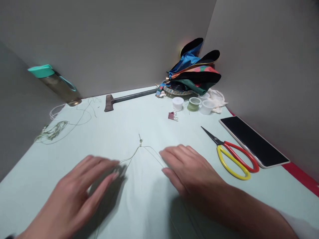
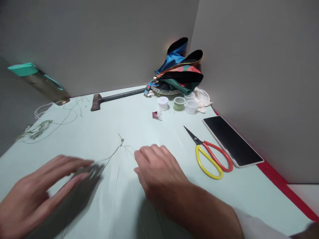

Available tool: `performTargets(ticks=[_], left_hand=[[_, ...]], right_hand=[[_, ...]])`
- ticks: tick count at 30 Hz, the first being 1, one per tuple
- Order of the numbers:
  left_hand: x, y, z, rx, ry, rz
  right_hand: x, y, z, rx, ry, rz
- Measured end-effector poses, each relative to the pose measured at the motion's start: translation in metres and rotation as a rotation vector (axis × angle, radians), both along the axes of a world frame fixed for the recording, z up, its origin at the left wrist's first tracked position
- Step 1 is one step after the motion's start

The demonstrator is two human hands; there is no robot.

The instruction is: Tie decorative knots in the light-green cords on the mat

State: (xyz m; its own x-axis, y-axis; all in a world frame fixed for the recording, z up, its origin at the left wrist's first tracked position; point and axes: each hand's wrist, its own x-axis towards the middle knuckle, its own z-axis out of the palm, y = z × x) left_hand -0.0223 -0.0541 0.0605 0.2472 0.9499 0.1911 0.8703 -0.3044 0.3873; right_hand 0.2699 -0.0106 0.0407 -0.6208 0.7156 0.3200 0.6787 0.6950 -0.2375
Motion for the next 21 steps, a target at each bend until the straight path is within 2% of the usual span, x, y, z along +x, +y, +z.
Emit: performTargets(ticks=[1, 3, 6, 9, 12, 17, 21], left_hand=[[0.008, 0.02, 0.002, -0.017, 0.012, -0.005], [0.021, 0.052, -0.002, -0.037, 0.033, -0.004], [0.034, 0.077, -0.018, -0.093, 0.047, -0.028], [0.039, 0.078, -0.027, -0.12, 0.035, -0.028], [0.041, 0.074, -0.027, -0.138, 0.001, -0.029], [0.043, 0.073, -0.028, -0.149, -0.041, -0.036], [0.043, 0.073, -0.029, -0.122, -0.071, -0.051]], right_hand=[[-0.007, 0.01, 0.0, -0.003, -0.022, -0.011], [-0.022, 0.025, -0.005, 0.003, -0.071, -0.012], [-0.038, 0.035, -0.017, 0.031, -0.116, -0.025], [-0.044, 0.034, -0.023, 0.025, -0.102, -0.045], [-0.042, 0.032, -0.021, -0.042, -0.052, -0.074], [-0.035, 0.035, -0.01, -0.284, 0.09, -0.085], [-0.028, 0.038, -0.009, -0.449, 0.158, -0.121]])
